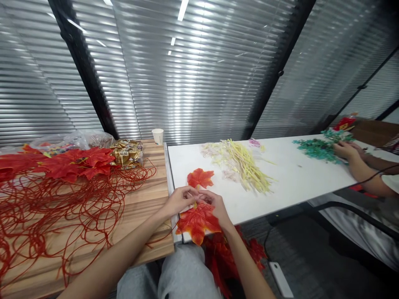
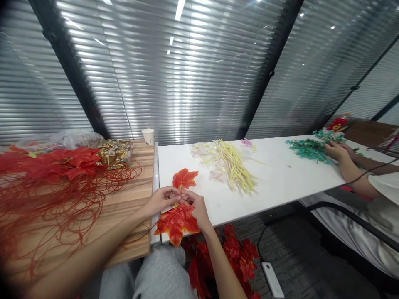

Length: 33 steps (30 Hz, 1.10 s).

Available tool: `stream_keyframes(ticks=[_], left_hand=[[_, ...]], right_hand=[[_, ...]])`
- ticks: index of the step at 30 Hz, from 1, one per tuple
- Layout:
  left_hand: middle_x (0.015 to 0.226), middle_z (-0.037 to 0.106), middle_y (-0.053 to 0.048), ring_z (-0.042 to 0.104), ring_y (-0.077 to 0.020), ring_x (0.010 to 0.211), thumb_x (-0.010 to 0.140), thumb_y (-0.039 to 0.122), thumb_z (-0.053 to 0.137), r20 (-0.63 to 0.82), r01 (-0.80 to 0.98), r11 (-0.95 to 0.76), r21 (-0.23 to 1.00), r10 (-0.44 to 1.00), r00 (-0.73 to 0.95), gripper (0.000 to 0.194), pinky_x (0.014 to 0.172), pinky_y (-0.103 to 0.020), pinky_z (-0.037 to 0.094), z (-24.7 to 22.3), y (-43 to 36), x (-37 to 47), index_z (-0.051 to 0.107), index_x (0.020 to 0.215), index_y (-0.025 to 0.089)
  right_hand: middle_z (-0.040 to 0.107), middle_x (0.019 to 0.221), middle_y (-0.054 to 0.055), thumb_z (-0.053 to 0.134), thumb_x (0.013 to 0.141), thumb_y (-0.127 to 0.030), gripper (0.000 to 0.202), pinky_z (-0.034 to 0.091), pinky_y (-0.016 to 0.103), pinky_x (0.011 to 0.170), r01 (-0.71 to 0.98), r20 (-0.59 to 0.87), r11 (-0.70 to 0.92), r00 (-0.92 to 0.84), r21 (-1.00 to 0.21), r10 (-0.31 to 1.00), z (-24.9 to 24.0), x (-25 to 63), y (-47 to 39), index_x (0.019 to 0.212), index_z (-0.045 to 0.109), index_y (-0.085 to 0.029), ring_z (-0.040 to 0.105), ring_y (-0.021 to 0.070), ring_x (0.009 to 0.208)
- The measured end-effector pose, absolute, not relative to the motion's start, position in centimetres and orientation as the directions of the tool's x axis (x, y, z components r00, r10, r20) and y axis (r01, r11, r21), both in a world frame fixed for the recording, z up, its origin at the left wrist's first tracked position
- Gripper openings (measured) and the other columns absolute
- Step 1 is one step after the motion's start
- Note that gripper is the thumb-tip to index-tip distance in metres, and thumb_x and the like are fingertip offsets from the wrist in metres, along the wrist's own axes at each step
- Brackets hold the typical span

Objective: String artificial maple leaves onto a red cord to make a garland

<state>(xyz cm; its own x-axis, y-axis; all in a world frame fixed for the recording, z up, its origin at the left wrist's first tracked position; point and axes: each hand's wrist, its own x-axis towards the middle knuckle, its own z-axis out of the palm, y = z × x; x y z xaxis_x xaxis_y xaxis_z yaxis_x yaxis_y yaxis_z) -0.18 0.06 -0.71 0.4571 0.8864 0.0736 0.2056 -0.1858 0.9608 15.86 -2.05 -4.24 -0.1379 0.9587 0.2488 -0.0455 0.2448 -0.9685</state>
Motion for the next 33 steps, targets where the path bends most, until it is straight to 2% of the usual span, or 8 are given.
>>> stream_keyframes(ticks=[10, 21, 33], left_hand=[[0.069, 0.061, -0.002, 0.052, -0.0091, 0.057, 0.069, 0.030, 0.064, 0.069, 0.150, -0.153, 0.977, 0.888, 0.455, 0.026, 0.056, -0.021, 0.041, -0.6, 0.0, 0.0, 0.059, 0.086, 0.011], [0.074, 0.060, -0.002, 0.053, -0.0085, 0.060, 0.071, 0.025, 0.060, 0.101, 0.115, -0.174, 0.978, 0.876, 0.471, 0.019, 0.055, -0.019, 0.041, -0.9, 0.1, -0.1, 0.058, 0.084, 0.012], [0.074, 0.060, -0.001, 0.051, -0.0079, 0.058, 0.070, 0.019, 0.056, 0.111, 0.157, -0.203, 0.967, 0.882, 0.459, 0.015, 0.054, -0.018, 0.040, -1.0, 0.1, 0.0, 0.059, 0.084, 0.013]], right_hand=[[0.063, 0.068, 0.003, 0.061, 0.070, -0.025, 0.025, 0.045, 0.025, 0.057, 0.008, 0.260, 0.264, -0.143, -0.965, 0.955, -4.1, 16.0, -2.1, 0.093, 0.063, -0.014, 0.057, 0.0143, 0.061], [0.063, 0.069, 0.002, 0.062, 0.068, -0.023, 0.027, 0.044, 0.025, 0.058, 0.042, 0.246, 0.255, -0.151, -0.966, 0.957, -3.6, 16.0, -2.3, 0.093, 0.063, -0.013, 0.057, 0.0147, 0.061], [0.064, 0.073, 0.002, 0.061, 0.068, -0.021, 0.028, 0.045, 0.027, 0.063, 0.027, 0.248, 0.257, -0.178, -0.966, 0.952, -3.2, 15.9, -2.5, 0.095, 0.062, -0.013, 0.059, 0.0160, 0.066]])
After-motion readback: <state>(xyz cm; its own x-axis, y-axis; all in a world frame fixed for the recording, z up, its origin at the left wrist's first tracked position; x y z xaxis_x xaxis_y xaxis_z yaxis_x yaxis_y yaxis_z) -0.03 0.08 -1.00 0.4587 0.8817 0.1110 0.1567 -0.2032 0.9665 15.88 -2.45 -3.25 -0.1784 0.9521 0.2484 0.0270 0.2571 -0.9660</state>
